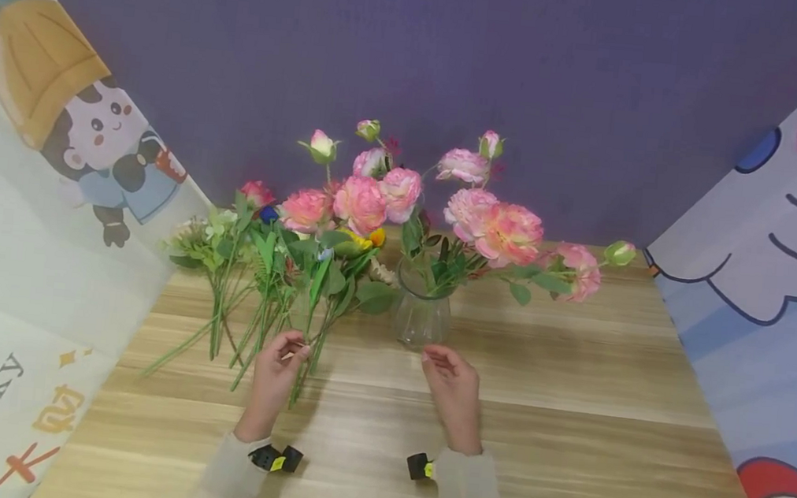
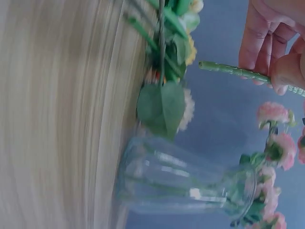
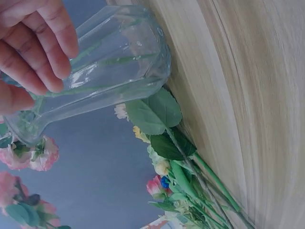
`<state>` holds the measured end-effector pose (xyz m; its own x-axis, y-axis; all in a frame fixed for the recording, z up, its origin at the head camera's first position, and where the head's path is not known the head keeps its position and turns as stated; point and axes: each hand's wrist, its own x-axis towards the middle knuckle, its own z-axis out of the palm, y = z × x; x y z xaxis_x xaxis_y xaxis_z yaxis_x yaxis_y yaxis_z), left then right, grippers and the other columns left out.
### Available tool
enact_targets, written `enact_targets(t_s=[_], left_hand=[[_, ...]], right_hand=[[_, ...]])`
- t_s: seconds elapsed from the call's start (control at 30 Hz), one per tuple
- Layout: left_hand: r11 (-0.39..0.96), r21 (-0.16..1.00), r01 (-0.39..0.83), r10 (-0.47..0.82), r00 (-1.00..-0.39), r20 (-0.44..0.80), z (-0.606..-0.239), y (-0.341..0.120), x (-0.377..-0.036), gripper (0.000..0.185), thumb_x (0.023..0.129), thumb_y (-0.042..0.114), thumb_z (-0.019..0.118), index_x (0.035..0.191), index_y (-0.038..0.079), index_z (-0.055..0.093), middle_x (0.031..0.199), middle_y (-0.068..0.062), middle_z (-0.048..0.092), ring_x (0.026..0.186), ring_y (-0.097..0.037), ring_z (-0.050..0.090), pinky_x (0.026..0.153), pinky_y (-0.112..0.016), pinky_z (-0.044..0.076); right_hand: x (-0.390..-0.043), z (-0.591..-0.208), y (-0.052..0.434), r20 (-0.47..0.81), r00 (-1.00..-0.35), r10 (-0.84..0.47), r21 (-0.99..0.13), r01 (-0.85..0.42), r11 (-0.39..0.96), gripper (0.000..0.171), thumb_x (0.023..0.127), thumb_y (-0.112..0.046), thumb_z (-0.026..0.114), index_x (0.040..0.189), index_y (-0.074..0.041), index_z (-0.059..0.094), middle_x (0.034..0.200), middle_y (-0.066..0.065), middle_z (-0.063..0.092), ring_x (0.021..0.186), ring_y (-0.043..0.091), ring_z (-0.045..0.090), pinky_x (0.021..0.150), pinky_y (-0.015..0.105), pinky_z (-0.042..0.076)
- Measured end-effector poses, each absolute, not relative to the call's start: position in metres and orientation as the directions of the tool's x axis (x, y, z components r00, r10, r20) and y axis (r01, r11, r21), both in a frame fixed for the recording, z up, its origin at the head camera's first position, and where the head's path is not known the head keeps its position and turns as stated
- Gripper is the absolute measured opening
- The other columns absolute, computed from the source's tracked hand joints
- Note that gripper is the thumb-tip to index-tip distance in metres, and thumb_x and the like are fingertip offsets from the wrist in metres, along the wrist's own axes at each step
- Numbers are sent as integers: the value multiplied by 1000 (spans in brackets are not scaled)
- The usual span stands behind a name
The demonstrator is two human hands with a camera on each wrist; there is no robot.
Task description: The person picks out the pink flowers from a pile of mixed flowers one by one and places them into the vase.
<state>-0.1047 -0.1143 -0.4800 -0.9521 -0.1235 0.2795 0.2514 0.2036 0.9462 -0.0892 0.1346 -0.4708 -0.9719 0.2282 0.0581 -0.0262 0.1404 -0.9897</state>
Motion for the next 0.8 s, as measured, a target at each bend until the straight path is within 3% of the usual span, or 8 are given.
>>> enact_targets(t_s=[0.37, 0.6, 0.8], left_hand=[[180, 921, 346, -25, -934, 356, -481, -89, -102, 11, 80, -13, 64, 90, -14, 58, 86, -24, 59, 75, -8, 57, 61, -21, 54], [209, 924, 321, 38, -947, 320, -475, -75, -98, 11, 81, -8, 67, 90, -10, 62, 87, -21, 62, 77, -15, 61, 61, -22, 54], [200, 916, 348, 111, -937, 332, -472, -63, -96, 10, 81, -8, 67, 90, -9, 62, 87, -20, 62, 76, -23, 63, 60, -24, 55]], right_hand=[[-91, -471, 121, 147, -980, 133, -986, -135, 99, 14, 84, 10, 62, 98, 14, 63, 95, 28, 65, 80, 5, 62, 73, 15, 52], [-99, -479, 109, 168, -982, 90, -986, -165, 39, 16, 85, 3, 66, 101, 7, 66, 98, 24, 67, 84, 8, 65, 75, 20, 53], [-100, -472, 98, 243, -969, 38, -970, -244, -20, 22, 85, 0, 67, 105, 10, 63, 99, 27, 64, 87, 11, 65, 78, 23, 54]])
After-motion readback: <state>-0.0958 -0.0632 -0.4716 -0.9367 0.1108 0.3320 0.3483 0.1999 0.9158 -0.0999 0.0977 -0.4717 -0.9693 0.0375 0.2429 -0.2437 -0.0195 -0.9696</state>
